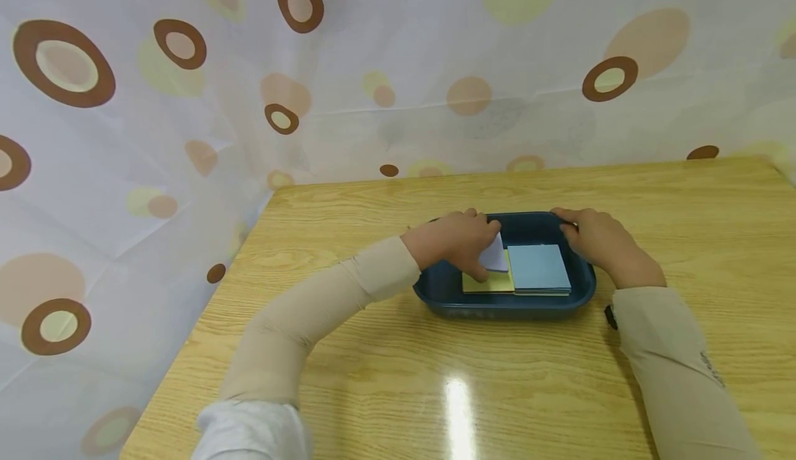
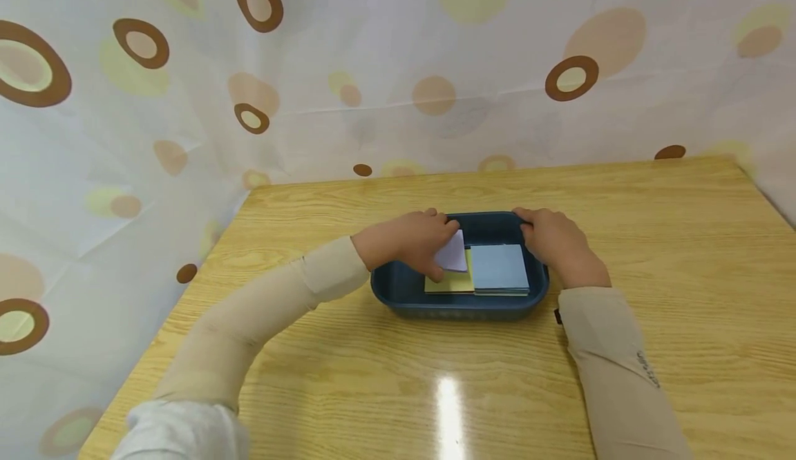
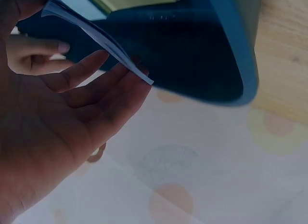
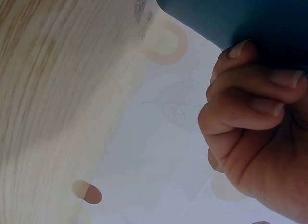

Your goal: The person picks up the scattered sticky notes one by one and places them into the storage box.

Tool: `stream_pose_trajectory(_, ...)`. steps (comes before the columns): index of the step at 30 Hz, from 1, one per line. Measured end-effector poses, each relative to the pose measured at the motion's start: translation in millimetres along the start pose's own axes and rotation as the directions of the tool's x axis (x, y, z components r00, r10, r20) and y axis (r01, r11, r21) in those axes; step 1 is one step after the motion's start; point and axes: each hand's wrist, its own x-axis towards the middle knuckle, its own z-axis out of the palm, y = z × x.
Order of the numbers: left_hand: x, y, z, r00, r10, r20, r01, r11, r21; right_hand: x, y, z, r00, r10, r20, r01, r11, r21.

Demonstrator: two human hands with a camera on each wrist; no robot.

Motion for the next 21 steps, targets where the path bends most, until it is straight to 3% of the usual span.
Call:
stream_pose_trajectory(8, 16.1, 9.6, 5.9, 0.991, 0.039, 0.126, -0.039, 0.999, -0.003, 0.2, -0.9, -2.4, 1.0, -0.004, -0.002, 0.004, 1.0, -0.008)
stream_pose_trajectory(21, 24.2, 17.5, 16.0, 0.99, 0.04, 0.137, -0.035, 0.999, -0.033, -1.0, -1.0, -1.5, 1.0, -0.001, -0.004, 0.001, 1.0, -0.002)
